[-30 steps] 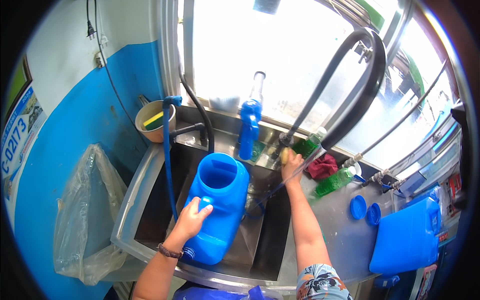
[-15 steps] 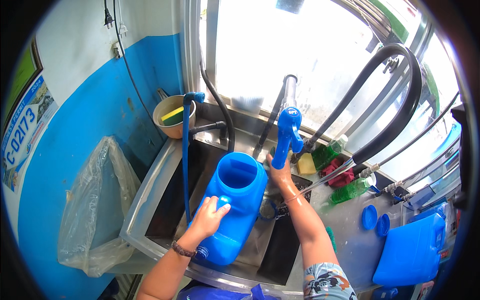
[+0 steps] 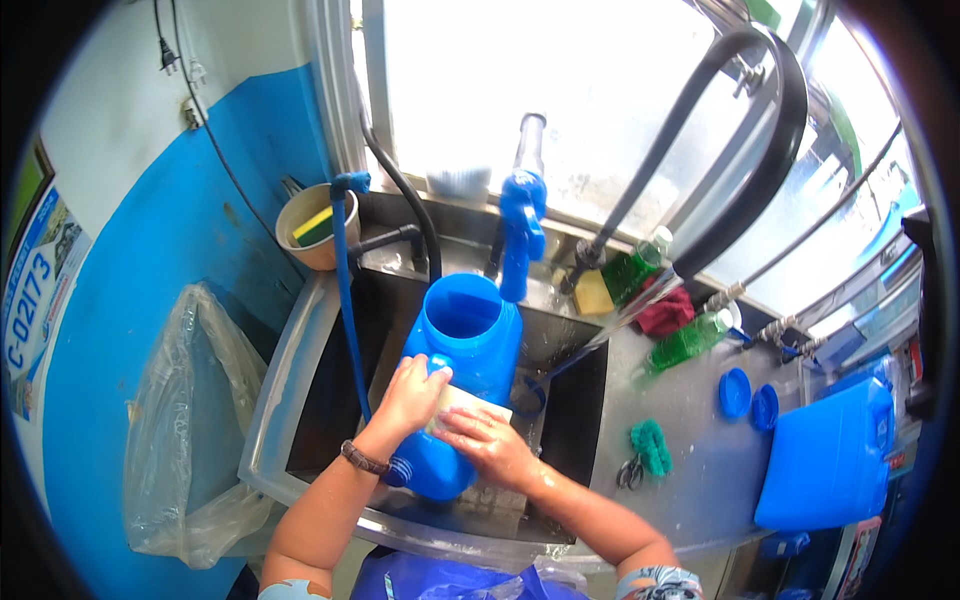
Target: The person washes a blue plastic container and its cap in a sink using a green scrubber and running water. They rinse the container, scrub the interior and exterior, and then place it on a counter. The person also uses a hairdryer to dry the container and cap.
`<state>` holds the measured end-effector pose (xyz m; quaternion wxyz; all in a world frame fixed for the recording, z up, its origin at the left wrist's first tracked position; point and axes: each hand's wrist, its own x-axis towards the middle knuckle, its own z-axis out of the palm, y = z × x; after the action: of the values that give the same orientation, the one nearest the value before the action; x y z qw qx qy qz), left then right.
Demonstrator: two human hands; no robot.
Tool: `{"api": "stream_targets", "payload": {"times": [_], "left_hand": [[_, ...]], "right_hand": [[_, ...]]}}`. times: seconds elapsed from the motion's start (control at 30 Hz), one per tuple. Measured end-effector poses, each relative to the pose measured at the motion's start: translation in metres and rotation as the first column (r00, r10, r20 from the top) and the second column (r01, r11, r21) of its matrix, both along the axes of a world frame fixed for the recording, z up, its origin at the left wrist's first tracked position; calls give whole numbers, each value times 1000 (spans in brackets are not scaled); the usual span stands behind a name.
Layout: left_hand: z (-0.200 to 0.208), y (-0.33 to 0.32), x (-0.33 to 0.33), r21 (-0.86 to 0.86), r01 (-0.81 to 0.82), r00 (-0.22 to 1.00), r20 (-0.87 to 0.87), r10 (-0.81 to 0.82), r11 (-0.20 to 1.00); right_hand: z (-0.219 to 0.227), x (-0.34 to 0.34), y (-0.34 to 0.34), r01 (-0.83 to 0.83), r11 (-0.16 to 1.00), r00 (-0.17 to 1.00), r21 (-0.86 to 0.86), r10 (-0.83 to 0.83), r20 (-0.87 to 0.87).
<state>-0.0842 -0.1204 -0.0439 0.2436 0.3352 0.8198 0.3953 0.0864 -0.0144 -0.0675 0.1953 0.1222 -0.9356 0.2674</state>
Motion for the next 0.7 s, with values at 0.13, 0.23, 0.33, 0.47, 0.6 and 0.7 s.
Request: {"api": "stream_targets", "payload": {"times": [0.13, 0.23, 0.33, 0.47, 0.6, 0.7], "left_hand": [[10, 12, 28, -105, 27, 976, -214, -49, 994], [23, 32, 51, -167, 123, 928, -330, -173, 978], [20, 15, 27, -228, 103, 928, -330, -176, 968], [7, -10, -17, -144, 0, 981, -194, -29, 990], [-1, 18, 20, -95, 67, 927, -362, -97, 993], [19, 27, 16, -181, 79, 921, -363, -141, 980]], "right_hand": [[-15, -31, 16, -192, 978, 976, -83, 199, 92], [-28, -61, 5, -1, 972, 1000, -235, -6, -30], [-8, -43, 5, 60, 972, 937, -229, 25, 348], [-17, 11, 2, -45, 995, 977, 94, 24, 214], [-17, -76, 4, -43, 996, 946, -81, 67, 319], [-46, -91, 3, -16, 973, 995, -230, 38, 90]]}}
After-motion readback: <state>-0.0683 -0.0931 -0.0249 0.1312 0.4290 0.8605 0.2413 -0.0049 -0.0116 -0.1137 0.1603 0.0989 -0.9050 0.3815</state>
